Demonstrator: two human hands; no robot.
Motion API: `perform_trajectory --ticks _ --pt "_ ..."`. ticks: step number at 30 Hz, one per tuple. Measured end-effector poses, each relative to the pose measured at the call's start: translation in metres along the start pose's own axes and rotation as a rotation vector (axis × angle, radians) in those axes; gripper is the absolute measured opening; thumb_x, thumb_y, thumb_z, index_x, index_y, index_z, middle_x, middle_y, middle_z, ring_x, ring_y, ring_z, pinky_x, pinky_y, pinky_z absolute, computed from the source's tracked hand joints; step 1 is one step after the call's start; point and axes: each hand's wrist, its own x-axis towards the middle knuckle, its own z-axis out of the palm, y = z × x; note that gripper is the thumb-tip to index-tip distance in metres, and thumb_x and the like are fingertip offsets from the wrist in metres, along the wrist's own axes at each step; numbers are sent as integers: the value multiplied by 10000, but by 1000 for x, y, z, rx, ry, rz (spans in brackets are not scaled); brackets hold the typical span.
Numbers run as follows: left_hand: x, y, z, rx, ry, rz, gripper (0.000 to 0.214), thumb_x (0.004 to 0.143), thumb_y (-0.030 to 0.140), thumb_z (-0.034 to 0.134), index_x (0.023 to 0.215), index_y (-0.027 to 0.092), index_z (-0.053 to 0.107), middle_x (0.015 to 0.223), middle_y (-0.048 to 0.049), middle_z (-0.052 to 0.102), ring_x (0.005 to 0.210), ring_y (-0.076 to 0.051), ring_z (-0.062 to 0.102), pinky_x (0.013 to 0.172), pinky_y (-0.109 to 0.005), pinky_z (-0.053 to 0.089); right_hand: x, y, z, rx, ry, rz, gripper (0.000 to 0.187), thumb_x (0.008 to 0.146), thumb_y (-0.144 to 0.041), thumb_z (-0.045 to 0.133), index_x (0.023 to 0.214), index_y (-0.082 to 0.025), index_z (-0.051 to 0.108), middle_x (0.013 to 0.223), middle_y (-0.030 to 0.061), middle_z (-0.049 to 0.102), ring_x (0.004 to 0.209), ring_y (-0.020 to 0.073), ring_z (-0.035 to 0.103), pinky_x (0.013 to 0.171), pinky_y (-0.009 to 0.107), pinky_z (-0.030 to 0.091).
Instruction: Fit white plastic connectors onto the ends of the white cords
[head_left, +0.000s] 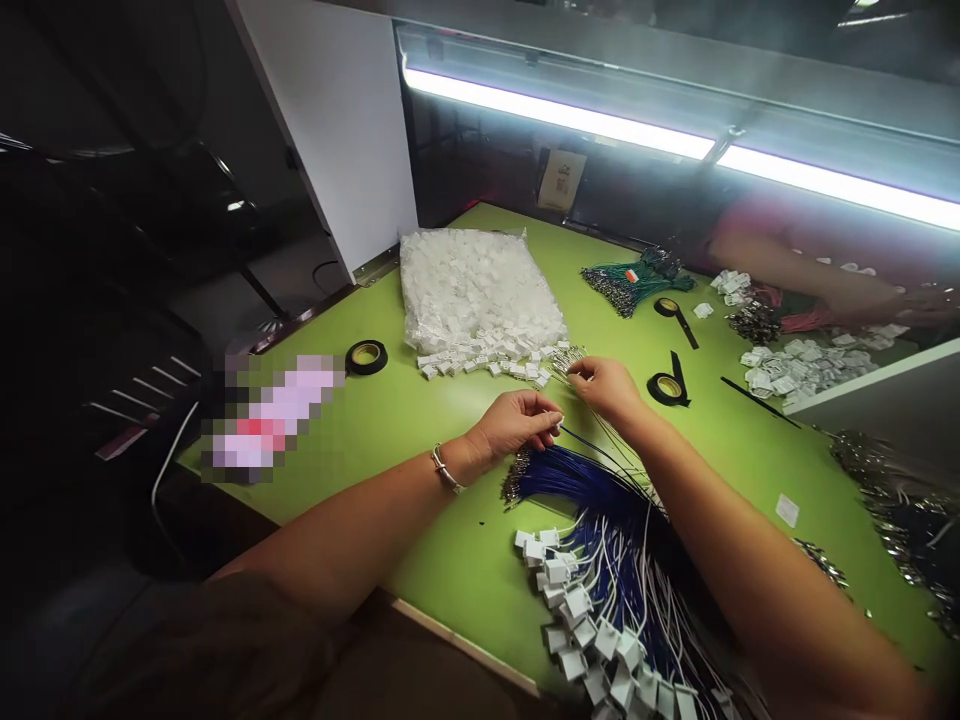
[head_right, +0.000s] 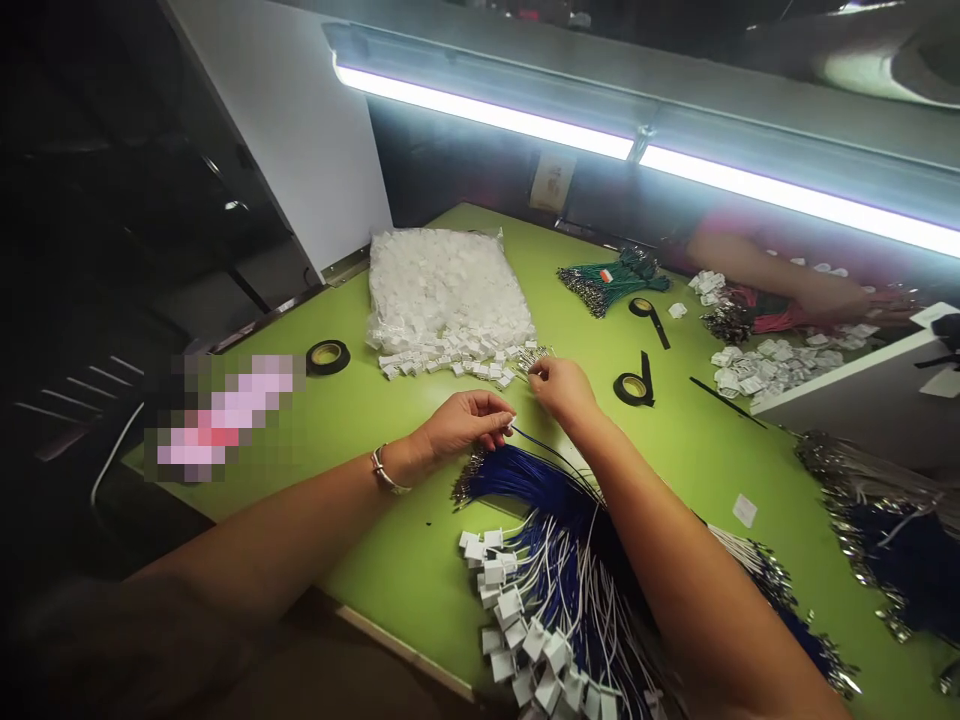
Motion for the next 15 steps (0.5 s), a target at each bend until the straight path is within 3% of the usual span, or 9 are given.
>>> perform_trajectory --ticks 4,7,11,15 --pt "-1 3 0 11 -9 -23 240 728 283 713 805 87 597 621 -22 622 488 -72 572 450 -173 441 12 -3 25 -151 43 2 194 731 -256 542 800 -211 717 772 55 686 640 152 560 567 261 368" --pt "-1 2 1 10 -6 -26 239 726 278 715 808 84 602 621 -24 622 482 -70 568 441 -170 430 11 0 28 -64 107 -4 192 738 -280 543 758 -199 716 792 59 681 661 153 561 600 269 386" --pt "0 1 0 -2 -3 -17 260 724 291 719 834 83 609 629 -28 627 492 -73 572 454 -177 443 1 1 4 358 201 90 200 693 -334 614 722 -151 689 667 37 647 557 126 508 547 266 390" --pt "-2 5 0 16 0 1 259 732 292 713 844 85 606 634 -28 628 494 -70 569 461 -178 445 -33 -7 -27 860 112 156 237 678 -390 661 716 -158 630 619 14 607 430 66 373 395 228 296"
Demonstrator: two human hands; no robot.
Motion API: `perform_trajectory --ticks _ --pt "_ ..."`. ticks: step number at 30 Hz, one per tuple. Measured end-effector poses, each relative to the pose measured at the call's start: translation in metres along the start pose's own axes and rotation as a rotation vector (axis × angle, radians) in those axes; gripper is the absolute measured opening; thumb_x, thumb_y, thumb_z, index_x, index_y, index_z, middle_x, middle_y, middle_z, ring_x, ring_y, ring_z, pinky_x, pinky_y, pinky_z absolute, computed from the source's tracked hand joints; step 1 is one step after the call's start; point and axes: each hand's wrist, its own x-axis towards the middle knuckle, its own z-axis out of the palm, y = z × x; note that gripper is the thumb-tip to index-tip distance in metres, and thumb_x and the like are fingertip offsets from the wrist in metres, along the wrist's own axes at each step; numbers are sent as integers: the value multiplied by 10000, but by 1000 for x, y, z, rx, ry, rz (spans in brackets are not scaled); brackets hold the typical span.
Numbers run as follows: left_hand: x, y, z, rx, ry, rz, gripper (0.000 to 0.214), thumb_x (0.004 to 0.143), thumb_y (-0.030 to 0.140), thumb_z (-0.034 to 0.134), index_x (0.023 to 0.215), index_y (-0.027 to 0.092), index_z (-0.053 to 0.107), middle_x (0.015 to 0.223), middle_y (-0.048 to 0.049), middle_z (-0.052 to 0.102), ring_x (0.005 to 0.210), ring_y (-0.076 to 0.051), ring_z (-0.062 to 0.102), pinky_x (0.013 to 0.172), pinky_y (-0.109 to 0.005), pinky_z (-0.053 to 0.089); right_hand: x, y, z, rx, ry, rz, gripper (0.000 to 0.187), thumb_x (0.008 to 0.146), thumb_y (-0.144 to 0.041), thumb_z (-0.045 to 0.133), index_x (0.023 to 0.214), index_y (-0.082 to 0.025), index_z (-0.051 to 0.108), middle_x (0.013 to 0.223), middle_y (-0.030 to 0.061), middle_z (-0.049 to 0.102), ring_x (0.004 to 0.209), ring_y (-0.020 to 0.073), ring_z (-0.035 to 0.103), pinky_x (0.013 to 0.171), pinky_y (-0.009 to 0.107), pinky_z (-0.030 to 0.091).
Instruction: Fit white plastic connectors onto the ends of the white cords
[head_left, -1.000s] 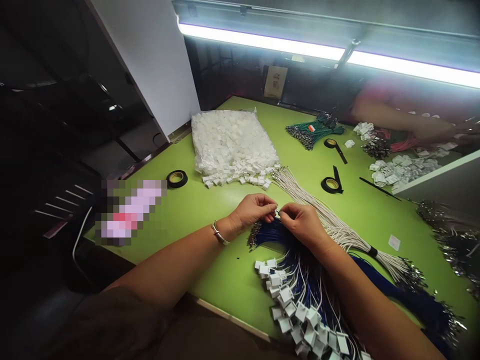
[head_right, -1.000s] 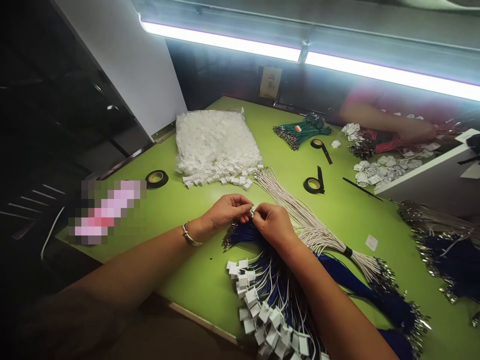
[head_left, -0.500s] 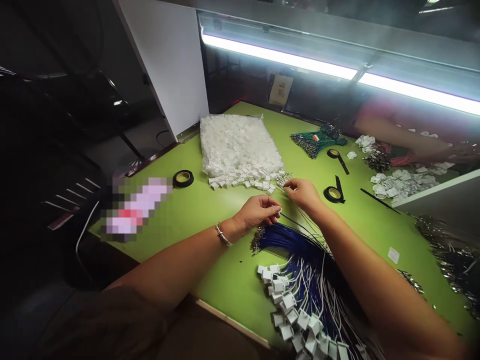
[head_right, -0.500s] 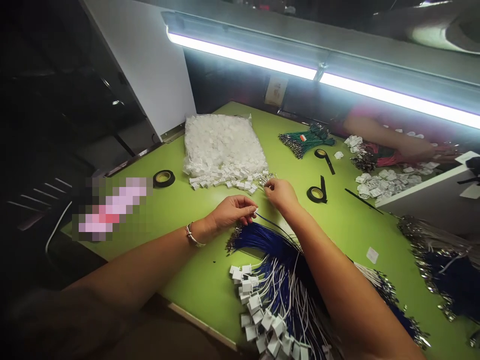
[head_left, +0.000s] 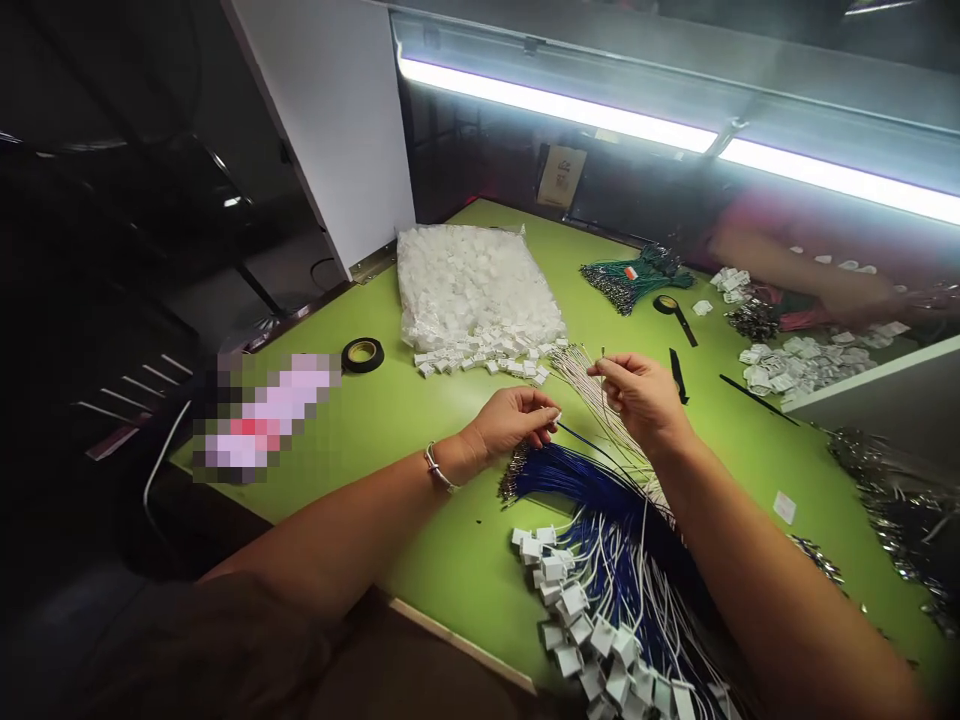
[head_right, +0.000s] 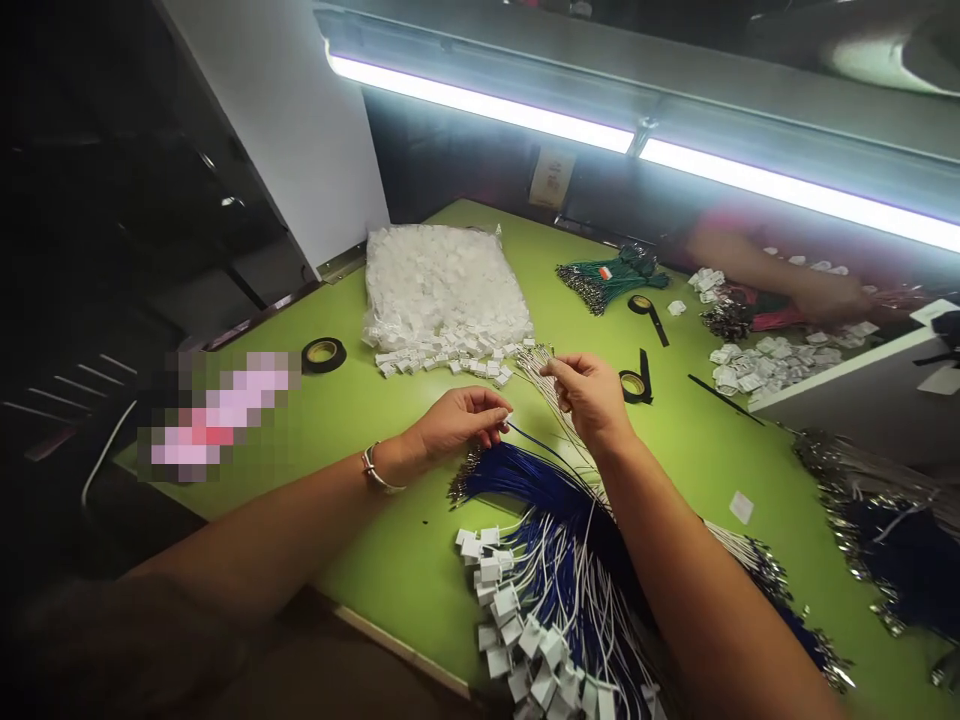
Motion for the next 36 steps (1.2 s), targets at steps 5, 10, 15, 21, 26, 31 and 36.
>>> perform_trajectory --ticks 5,10,15,21,26,31,36 --pt "-6 5 3 -43 -38 -22 265 735 303 714 844 86 608 652 -34 637 511 -64 572 486 -170 436 -49 -2 -6 116 -108 13 265 658 -374 720 812 -163 680 648 3 614 450 66 436 414 224 368" --pt "-8 5 2 -169 -95 -85 334 682 333 761 852 83 619 677 -36 636 538 -51 569 505 -148 416 -67 4 0 -134 -174 -130 229 772 -380 612 827 -177 704 711 24 637 536 100 508 508 250 420" --pt "-8 5 1 -211 -128 -122 337 679 312 770 874 80 625 686 -40 631 554 -50 565 515 -145 404 -66 5 5 -383 -72 -376 143 790 -257 573 704 -183 660 703 40 636 659 139 559 632 266 445" --pt "-7 4 1 -223 -128 -141 328 677 302 773 856 69 627 685 -41 630 543 -45 558 512 -141 407 -69 14 10 -637 23 -569 143 813 -171 516 709 -193 613 695 25 585 654 133 532 649 255 426" --pt "-7 2 0 -238 -133 -149 319 686 299 767 867 76 629 696 -40 640 553 -43 569 522 -136 422 -72 17 11 -800 84 -704 130 817 -158 520 722 -185 604 714 29 583 668 134 539 643 246 418" --pt "-7 3 1 -150 -117 -126 318 695 342 753 791 74 612 662 -38 637 525 -47 561 506 -148 426 -77 18 13 -941 89 -752 165 828 -150 500 691 -182 587 708 36 569 666 136 519 626 247 396" --pt "-8 0 4 -46 -139 -62 343 692 372 748 813 79 617 656 -38 641 536 -71 579 503 -173 450 -80 22 19 -906 71 -720 181 824 -154 491 661 -183 565 668 29 538 632 137 487 616 255 388"
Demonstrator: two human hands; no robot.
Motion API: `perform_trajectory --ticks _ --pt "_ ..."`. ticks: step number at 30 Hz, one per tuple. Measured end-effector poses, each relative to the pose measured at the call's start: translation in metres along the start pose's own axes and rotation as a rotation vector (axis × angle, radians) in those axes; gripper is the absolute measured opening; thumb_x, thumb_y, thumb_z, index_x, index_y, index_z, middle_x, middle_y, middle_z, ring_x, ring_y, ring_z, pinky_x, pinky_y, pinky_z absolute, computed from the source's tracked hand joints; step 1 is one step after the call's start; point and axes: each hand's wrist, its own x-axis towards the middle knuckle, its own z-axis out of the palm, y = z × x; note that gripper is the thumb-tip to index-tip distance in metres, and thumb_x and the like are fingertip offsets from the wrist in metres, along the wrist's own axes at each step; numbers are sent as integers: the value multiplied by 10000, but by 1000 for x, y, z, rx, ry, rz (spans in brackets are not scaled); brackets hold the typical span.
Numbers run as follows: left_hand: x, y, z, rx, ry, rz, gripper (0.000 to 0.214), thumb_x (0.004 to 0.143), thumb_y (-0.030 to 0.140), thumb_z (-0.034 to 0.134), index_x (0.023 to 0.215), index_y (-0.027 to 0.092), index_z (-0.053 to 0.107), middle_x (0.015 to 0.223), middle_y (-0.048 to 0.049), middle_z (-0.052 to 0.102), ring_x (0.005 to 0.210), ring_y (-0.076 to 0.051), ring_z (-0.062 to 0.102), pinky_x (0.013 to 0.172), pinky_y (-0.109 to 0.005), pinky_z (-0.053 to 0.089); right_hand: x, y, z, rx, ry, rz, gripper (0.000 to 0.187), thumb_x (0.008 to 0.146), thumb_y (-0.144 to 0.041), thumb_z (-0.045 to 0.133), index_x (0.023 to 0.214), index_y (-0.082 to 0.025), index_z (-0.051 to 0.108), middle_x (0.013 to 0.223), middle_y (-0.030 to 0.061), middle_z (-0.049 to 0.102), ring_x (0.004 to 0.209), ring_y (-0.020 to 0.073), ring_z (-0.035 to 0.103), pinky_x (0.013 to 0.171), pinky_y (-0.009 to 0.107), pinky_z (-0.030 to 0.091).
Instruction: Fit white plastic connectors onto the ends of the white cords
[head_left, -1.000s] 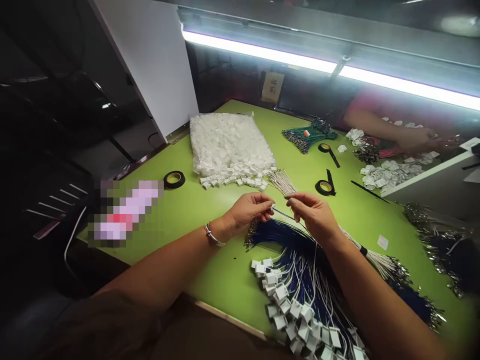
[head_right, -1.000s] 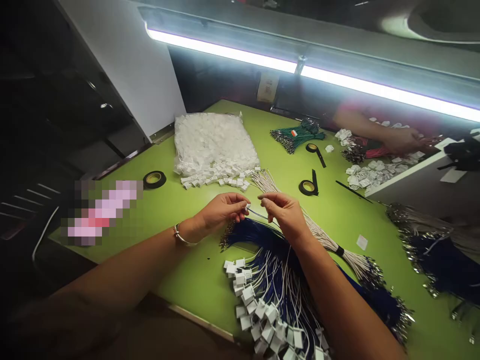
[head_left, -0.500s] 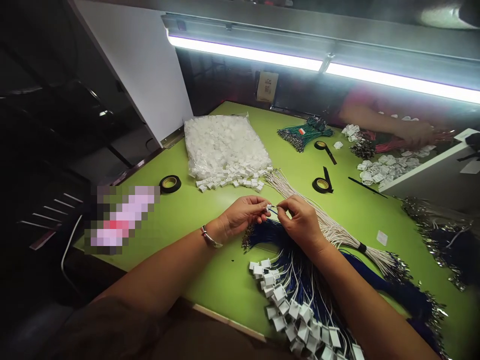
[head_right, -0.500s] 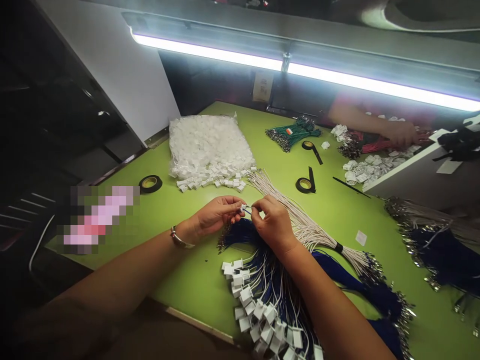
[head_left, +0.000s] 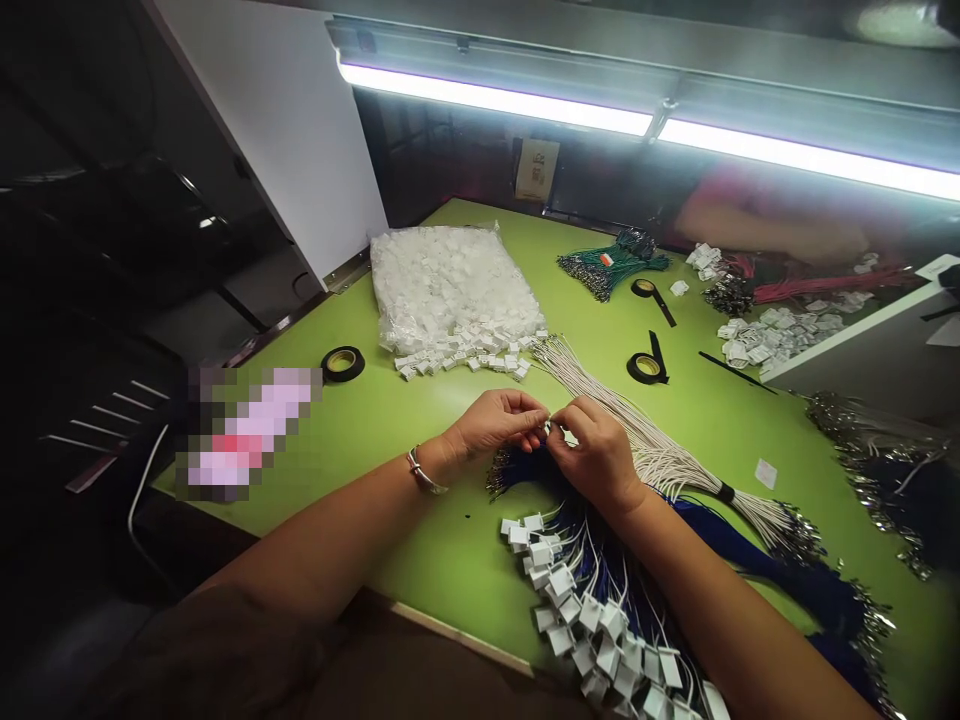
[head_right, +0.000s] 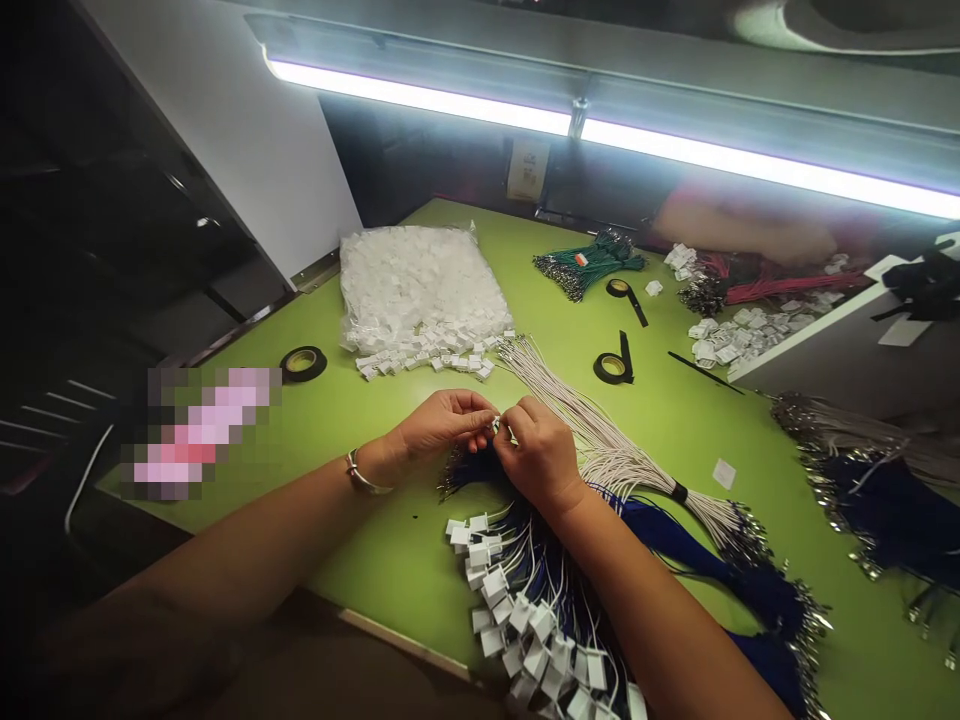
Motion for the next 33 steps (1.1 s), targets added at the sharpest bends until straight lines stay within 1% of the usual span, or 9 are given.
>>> perform_trajectory --ticks 7,14,19,22,26,27,29,31,33 --pt "0 5 0 -57 26 1 349 681 356 760 830 77 612 683 -44 658 545 -67 594 540 -176 472 5 5 -5 290 -16 196 108 812 -209 563 728 -186 627 679 17 642 589 120 541 598 240 417" --pt "-2 6 2 6 5 -8 346 679 357 760 819 76 615 657 -42 653 535 -72 590 517 -182 471 4 3 -9 275 -61 148 136 765 -141 527 686 -190 626 638 12 618 594 123 536 604 240 407" --pt "-1 1 4 66 2 -11 355 676 376 758 791 75 608 608 -26 633 500 -70 573 504 -187 473 2 1 1 239 -92 187 154 753 -159 529 620 -182 602 578 3 591 534 108 485 563 235 378" --pt "1 0 5 68 8 14 350 681 370 754 792 74 604 605 -25 627 504 -70 572 502 -185 473 4 0 -3 277 -109 240 164 766 -187 521 632 -176 614 572 0 591 520 100 473 554 232 373" --pt "-11 8 16 61 0 111 314 705 347 732 832 92 601 644 -24 628 541 -87 585 524 -213 489 15 11 -33 501 -330 343 178 773 -269 545 674 -169 653 575 -6 605 531 99 493 532 219 378" --pt "-17 11 22 71 -18 149 292 718 336 720 844 100 603 656 -26 629 557 -92 588 539 -222 494 19 16 -43 566 -386 372 185 768 -304 565 700 -165 665 616 3 630 569 108 520 553 221 395" --pt "-33 13 37 143 -111 248 230 753 309 685 859 116 621 695 -41 642 604 -99 591 588 -237 501 27 27 -56 600 -377 449 249 771 -381 576 756 -158 684 663 21 653 588 117 536 554 231 400" --pt "-49 8 54 313 -296 414 147 786 274 640 856 143 647 795 -77 674 699 -125 611 681 -261 509 33 34 -57 514 -407 464 271 774 -404 568 752 -164 692 662 27 658 582 123 537 550 242 395" --pt "-60 -3 70 547 -510 589 81 800 244 603 816 199 667 831 -81 685 782 -153 617 790 -282 494 37 34 -44 356 -481 415 209 753 -361 585 725 -188 700 653 19 663 580 129 542 550 247 388"
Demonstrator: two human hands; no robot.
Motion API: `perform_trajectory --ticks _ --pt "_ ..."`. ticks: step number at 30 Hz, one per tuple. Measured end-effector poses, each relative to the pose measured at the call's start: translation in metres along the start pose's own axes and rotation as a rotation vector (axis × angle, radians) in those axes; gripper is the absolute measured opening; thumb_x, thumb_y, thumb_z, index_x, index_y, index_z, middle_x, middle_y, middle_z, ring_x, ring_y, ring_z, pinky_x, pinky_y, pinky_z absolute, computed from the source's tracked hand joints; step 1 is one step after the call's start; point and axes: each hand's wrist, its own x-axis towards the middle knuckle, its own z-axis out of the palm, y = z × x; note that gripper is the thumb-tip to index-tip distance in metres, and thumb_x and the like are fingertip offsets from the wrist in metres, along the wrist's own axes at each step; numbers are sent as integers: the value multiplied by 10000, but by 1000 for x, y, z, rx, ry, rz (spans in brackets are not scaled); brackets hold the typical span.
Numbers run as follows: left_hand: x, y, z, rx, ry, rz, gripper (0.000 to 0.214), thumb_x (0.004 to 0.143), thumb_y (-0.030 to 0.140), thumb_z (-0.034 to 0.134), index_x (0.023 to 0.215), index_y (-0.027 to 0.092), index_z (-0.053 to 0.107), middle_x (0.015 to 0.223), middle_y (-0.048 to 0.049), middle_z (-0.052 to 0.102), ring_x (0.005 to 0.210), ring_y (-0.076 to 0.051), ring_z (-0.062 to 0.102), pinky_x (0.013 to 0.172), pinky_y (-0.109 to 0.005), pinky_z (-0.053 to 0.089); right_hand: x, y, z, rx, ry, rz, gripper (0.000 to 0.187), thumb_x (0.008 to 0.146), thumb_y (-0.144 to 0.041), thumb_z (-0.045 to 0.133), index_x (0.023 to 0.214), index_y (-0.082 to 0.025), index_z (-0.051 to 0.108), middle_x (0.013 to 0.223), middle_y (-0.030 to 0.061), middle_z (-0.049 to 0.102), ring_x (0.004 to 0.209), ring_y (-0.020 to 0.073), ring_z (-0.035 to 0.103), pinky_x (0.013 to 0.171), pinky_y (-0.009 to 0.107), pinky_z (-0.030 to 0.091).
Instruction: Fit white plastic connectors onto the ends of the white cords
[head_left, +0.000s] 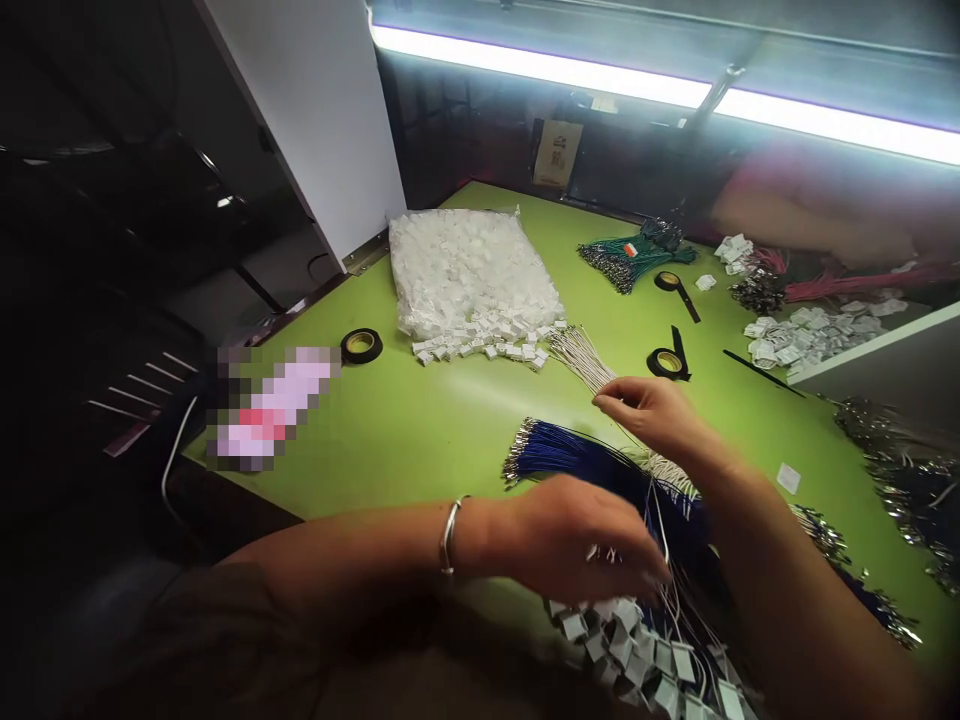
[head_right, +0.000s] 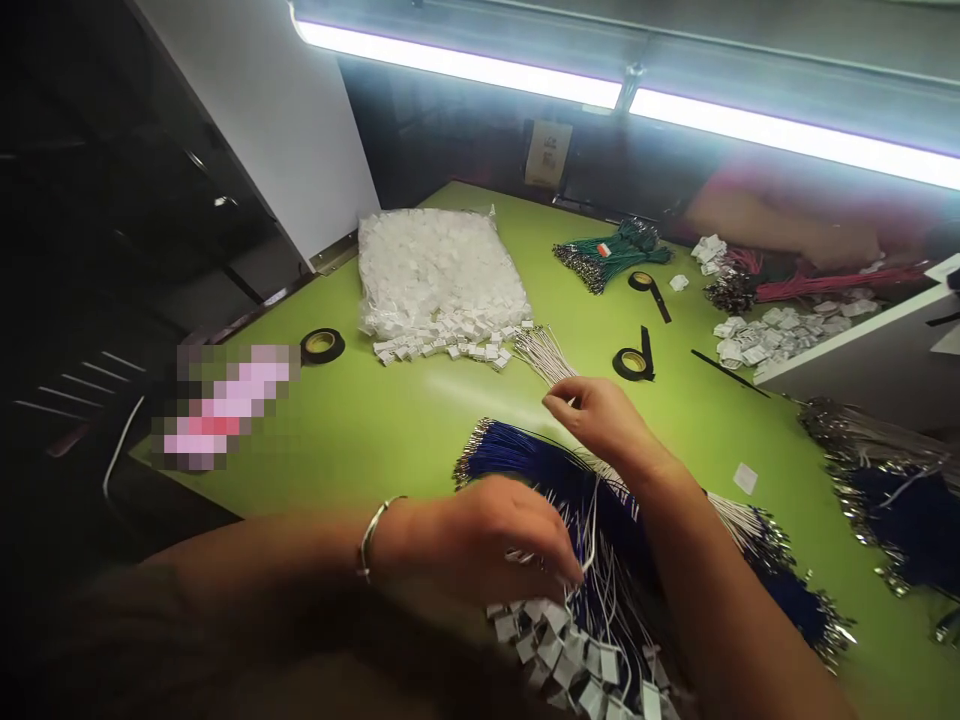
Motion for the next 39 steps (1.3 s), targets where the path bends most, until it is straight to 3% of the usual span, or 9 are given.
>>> perform_trajectory --ticks 3,6,10,14,19,26,30,34,39 --pt "-2 -3 24 280 -266 225 79 764 266 631 692 264 663 736 -72 656 849 -195 602 858 -309 457 14 -4 29 -211 -82 -32 104 698 -284 630 710 -224 714 667 13 682 560 130 547 515 245 363" --pt "0 -9 18 412 -308 344 108 757 354 649 697 266 669 766 -81 650 877 -217 593 851 -326 448 20 -5 52 -245 -150 -26 94 698 -266 624 676 -220 702 606 8 660 488 119 513 454 241 318" --pt "1 -24 -43 617 175 0 192 867 306 515 871 229 691 944 -108 651 959 -216 554 941 -348 401 21 2 59 -133 -215 -14 164 727 -280 587 603 -199 658 528 -16 614 488 116 514 453 229 326" --pt "-7 -63 -114 932 627 -421 263 889 203 438 1058 179 639 1056 -121 594 1036 -234 494 968 -410 371 17 0 58 -86 -94 -69 194 760 -285 552 630 -191 660 561 -10 630 527 117 532 517 230 372" --pt "-18 -97 -140 1204 504 -567 238 818 165 552 1037 116 630 1004 -140 589 1038 -262 454 922 -385 386 15 -3 61 -156 -16 -111 149 763 -255 549 698 -194 668 671 13 673 586 124 557 567 237 384" --pt "-20 -91 -139 1237 567 -550 279 806 175 561 1067 194 654 948 -117 637 1002 -286 492 883 -433 369 16 2 64 -165 -159 -97 150 765 -265 573 697 -211 695 651 9 682 566 125 562 540 234 370" --pt "-16 -77 -136 1050 740 -448 361 839 146 490 1184 176 594 1047 -103 622 1010 -237 530 918 -386 398 18 4 60 -169 -10 -102 163 771 -250 553 679 -204 679 658 15 684 588 130 571 570 240 381" --pt "-5 -61 -121 403 910 -408 249 829 208 546 1049 139 640 952 -77 640 701 -125 591 716 -291 489 16 1 49 -90 62 -34 183 780 -256 527 655 -193 645 589 -1 658 518 116 529 539 237 376" --pt "2 -60 -94 -437 809 -456 266 688 271 733 871 94 654 786 -38 638 679 -98 612 709 -258 490 5 -10 51 67 90 -24 167 788 -263 526 698 -183 641 616 -3 664 550 115 548 570 236 405"
